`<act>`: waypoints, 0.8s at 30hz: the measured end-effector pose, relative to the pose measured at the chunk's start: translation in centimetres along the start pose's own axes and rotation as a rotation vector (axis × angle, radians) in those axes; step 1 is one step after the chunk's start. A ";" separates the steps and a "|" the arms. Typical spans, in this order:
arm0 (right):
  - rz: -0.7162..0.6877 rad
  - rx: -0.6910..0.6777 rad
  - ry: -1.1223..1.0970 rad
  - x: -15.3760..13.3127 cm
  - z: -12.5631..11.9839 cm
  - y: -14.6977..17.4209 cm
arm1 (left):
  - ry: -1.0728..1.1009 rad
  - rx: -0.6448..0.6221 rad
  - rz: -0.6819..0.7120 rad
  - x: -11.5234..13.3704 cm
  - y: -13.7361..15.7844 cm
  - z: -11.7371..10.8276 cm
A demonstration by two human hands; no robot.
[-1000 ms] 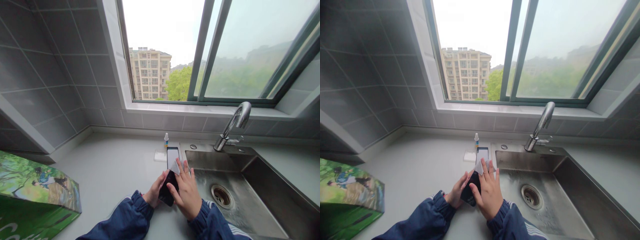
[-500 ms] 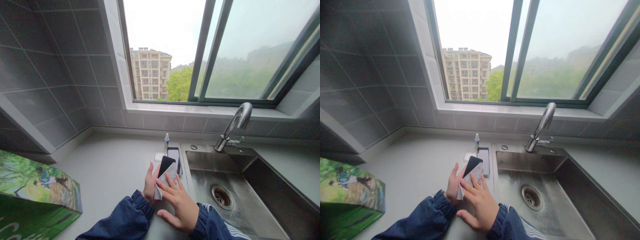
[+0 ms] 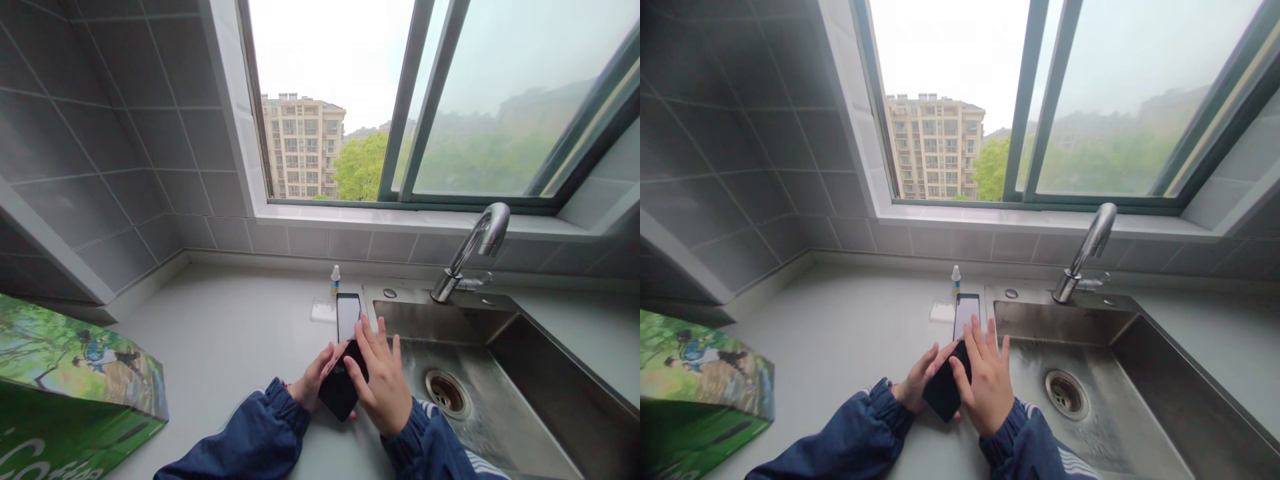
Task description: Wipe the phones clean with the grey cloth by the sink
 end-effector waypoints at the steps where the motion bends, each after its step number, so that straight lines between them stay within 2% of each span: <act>1: -0.024 -0.018 -0.010 -0.1 0.1 0.1 | 0.022 0.013 0.028 0.1 -0.1 0.1; 6: -0.361 -0.258 -0.151 -1.7 0.0 0.8 | 0.255 0.111 0.246 0.9 -0.5 0.7; 10: -0.507 -0.367 -0.257 -2.6 -1.2 0.8 | 0.338 0.190 0.257 1.6 -0.4 1.2; 13: -0.519 -0.392 -0.287 -2.3 -1.7 0.5 | 0.347 0.209 0.262 2.1 -0.1 1.3; 17: -0.484 -0.379 -0.250 -1.4 -1.2 0.3 | 0.348 0.191 0.324 2.4 0.3 1.4; 20: -0.428 -0.320 -0.194 -0.9 -0.4 0.3 | 0.365 0.210 0.347 2.4 0.4 1.5; 24: -0.301 -0.220 -0.095 -0.4 0.6 0.4 | 0.367 0.227 0.313 2.2 0.1 1.9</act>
Point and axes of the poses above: each hand's wrist, its own y-axis away from the middle knuckle, its own z-axis out of the palm, x = y × z, the point moved 2 cm from there along -y, towards the middle knuckle, and after that the axes turned 15 degrees about y, right-handed, at the moved point
